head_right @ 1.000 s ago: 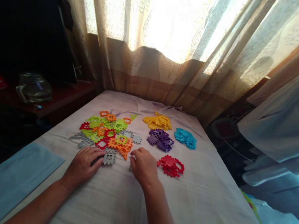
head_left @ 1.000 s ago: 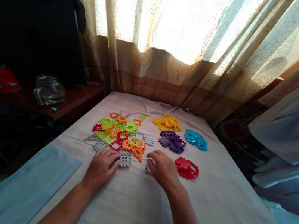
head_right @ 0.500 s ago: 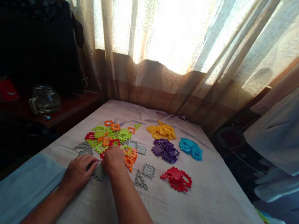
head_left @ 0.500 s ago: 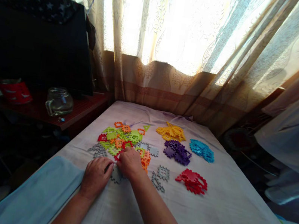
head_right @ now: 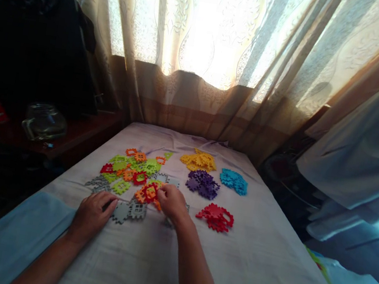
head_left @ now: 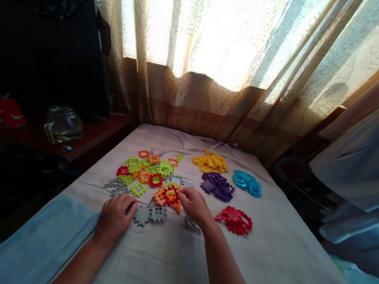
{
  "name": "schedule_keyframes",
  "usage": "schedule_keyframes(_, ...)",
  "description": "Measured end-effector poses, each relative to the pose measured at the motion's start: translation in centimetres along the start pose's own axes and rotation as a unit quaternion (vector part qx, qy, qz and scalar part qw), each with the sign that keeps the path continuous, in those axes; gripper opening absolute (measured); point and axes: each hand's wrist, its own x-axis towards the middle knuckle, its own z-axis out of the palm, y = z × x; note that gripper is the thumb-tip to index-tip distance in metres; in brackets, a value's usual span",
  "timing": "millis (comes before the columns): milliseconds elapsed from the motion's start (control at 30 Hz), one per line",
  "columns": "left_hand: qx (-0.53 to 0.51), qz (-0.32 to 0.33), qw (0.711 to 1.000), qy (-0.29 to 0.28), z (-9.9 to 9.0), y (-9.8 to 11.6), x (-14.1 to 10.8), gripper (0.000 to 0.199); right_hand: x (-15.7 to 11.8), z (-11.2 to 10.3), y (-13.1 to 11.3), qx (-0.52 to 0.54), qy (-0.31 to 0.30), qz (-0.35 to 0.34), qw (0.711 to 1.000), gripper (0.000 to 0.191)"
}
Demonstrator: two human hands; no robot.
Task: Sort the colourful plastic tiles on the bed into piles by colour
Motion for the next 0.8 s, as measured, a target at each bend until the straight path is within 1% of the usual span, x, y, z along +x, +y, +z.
schedule_keyframes(67, 0.003, 0.007, 1.000, -0.001, 0.0, 0.0, 0.1, 0.024, -1.3, -2.0, 3.4, -0.005, 0.053, 0.032, 0.998, 0.027)
schedule_keyframes(133, 0.008, 0.015, 1.000, 0.003, 0.0, -0.1, 0.2, 0.026, -2.7, -4.3, 6.7, -0.019, 0.087, 0.087, 0.992, 0.028)
schedule_keyframes(233, 0.016, 0.022, 1.000, 0.007, 0.0, -0.2, 0.5, 0.030, -4.7, -7.3, 10.7, -0.053, 0.102, 0.186, 0.976, 0.030)
schedule_keyframes(333, 0.021, 0.025, 0.999, 0.004, 0.0, -0.3, 0.5, 0.032, -6.0, -9.1, 13.2, -0.075, 0.103, 0.252, 0.959, 0.030)
schedule_keyframes(400, 0.027, 0.024, 0.999, 0.001, 0.1, -0.3, 0.4, 0.032, -6.4, -9.5, 14.2, -0.087, 0.104, 0.277, 0.951, 0.029)
schedule_keyframes(500, 0.043, 0.016, 0.999, 0.002, 0.2, 0.0, 0.7, 0.032, -6.4, -9.4, 15.0, -0.100, 0.120, 0.300, 0.941, 0.030)
schedule_keyframes(600, 0.065, 0.009, 0.998, -0.006, 0.4, 0.8, 2.1, 0.032, -6.1, -9.1, 15.4, -0.104, 0.153, 0.299, 0.936, 0.035)
schedule_keyframes(667, 0.082, 0.002, 0.996, -0.033, 0.6, 1.5, 3.7, 0.033, -6.0, -9.0, 15.4, -0.099, 0.176, 0.284, 0.937, 0.034)
schedule_keyframes(733, 0.100, -0.007, 0.992, -0.080, 0.8, 2.2, 5.7, 0.034, -5.9, -9.1, 15.3, -0.091, 0.188, 0.271, 0.939, 0.033)
schedule_keyframes(767, 0.106, -0.003, 0.989, -0.107, 0.9, 2.5, 6.6, 0.034, -6.0, -9.2, 15.3, -0.085, 0.193, 0.270, 0.940, 0.033)
schedule_keyframes(800, 0.108, 0.003, 0.987, -0.121, 1.1, 2.8, 7.5, 0.033, -6.0, -9.4, 15.3, -0.080, 0.198, 0.270, 0.939, 0.032)
